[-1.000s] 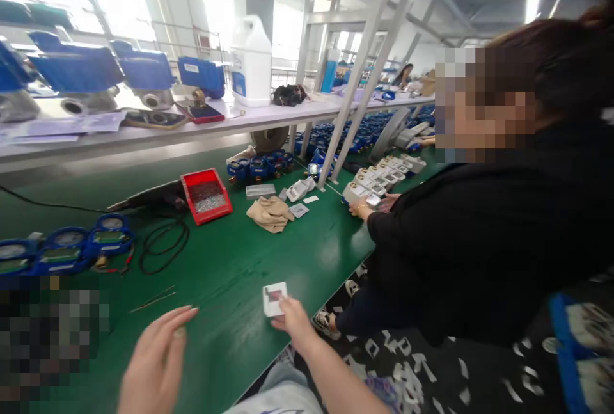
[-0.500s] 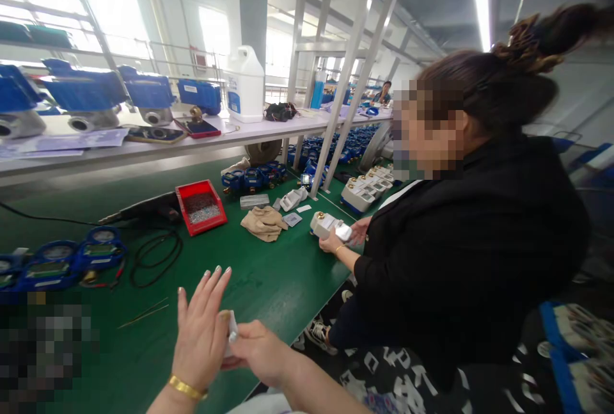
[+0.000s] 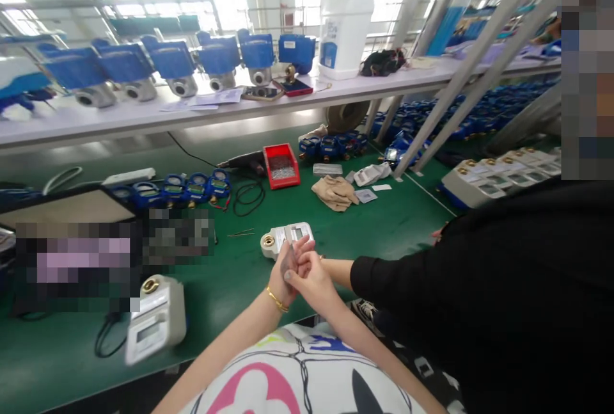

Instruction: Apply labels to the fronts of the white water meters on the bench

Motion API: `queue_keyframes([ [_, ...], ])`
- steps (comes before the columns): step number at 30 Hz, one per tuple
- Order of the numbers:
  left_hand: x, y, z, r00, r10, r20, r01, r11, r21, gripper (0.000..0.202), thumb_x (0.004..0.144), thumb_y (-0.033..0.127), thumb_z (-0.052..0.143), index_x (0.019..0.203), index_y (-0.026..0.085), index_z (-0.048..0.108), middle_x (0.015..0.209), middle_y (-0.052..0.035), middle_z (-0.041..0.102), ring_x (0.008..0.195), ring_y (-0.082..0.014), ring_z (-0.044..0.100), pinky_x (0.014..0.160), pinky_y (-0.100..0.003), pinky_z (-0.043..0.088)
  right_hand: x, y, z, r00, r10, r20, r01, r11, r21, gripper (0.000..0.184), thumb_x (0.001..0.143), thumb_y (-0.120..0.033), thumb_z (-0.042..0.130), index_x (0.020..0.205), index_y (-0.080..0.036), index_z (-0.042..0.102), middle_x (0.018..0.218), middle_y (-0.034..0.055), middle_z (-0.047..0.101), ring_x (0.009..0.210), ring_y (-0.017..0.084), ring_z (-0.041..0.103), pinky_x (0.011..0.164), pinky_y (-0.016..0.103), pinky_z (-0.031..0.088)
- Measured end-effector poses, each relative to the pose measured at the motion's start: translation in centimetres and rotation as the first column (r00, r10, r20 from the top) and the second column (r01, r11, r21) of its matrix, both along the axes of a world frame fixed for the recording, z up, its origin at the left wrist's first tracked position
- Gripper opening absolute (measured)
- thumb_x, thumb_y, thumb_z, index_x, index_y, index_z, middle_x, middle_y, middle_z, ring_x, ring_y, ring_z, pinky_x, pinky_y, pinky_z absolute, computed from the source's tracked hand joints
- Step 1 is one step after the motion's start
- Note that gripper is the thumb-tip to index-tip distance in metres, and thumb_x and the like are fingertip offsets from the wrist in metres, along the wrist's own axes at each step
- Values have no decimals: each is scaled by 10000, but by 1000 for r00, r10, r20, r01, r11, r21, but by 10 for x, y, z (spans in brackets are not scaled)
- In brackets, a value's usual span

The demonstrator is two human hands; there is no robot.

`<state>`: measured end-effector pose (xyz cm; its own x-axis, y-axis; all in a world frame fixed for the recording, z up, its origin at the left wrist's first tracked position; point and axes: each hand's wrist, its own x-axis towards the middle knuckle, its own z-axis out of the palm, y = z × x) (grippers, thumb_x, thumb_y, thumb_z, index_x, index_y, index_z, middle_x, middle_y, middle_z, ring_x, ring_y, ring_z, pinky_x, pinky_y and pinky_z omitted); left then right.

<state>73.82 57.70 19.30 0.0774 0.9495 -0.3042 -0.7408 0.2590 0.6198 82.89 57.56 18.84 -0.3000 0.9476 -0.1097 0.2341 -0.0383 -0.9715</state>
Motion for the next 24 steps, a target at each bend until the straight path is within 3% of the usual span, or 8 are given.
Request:
queue_keyframes([
  [3,1,-7,-8,993,120,0,-120,993,-17,515,818,487,469,1200,142,494,1201,-119,529,987,-205,566,822,-276,467,-3,0,-9,999,33,-11,-33,999,2,478,576,-407,717,920,-162,495,735,0,553,597,125,478,545,245,388],
  [6,-3,-14,-8,978,201,-57,-206,975,-84,415,847,381,459,1169,126,514,1166,-120,549,958,-188,574,786,-258,474,-1,-1,-12,983,114,-147,-126,989,-74,334,636,-435,652,739,-158,496,647,-12,527,543,104,433,508,228,359],
  [8,-5,-21,-6,974,220,-54,-226,964,-141,454,853,434,430,1135,95,536,1100,-142,581,942,-210,582,794,-288,476,0,-1,-15,974,128,-188,-150,983,-104,297,671,-428,605,719,-150,513,595,-18,511,522,104,421,493,225,350],
  [11,-8,-36,-4,976,211,-44,-215,967,-139,527,773,496,540,1096,80,560,1024,-153,614,950,-246,582,814,-322,474,0,0,-21,986,144,-82,-147,988,-40,248,697,-382,563,761,-142,562,618,3,560,541,125,465,503,234,364],
  [14,-15,-51,-10,948,276,-155,-298,944,-144,467,628,342,706,1006,95,588,950,-126,640,893,-231,600,772,-304,487,5,11,-28,975,208,75,-212,976,46,241,721,-403,522,699,-170,578,605,10,591,553,146,516,521,241,385],
  [17,-31,-68,-22,887,378,-267,-443,859,-255,335,610,298,684,872,108,599,792,-81,645,712,-176,610,657,-279,503,17,47,-36,978,134,163,-144,988,57,307,712,-476,489,736,-187,590,658,34,625,626,180,569,599,273,428],
  [20,-53,-92,-35,813,460,-357,-565,770,-295,290,590,233,667,850,128,590,600,-7,589,509,-106,534,498,-206,443,22,101,-46,974,15,225,-20,1000,19,455,685,-522,459,914,-152,593,884,120,646,840,237,587,739,331,444],
  [24,-82,-138,-47,688,545,-479,-710,644,-286,279,565,175,645,836,141,591,499,28,534,412,-84,461,411,-175,358,7,144,-73,957,107,268,-61,983,-173,625,643,-544,481,1125,-153,552,1074,155,607,919,275,578,708,375,470],
])
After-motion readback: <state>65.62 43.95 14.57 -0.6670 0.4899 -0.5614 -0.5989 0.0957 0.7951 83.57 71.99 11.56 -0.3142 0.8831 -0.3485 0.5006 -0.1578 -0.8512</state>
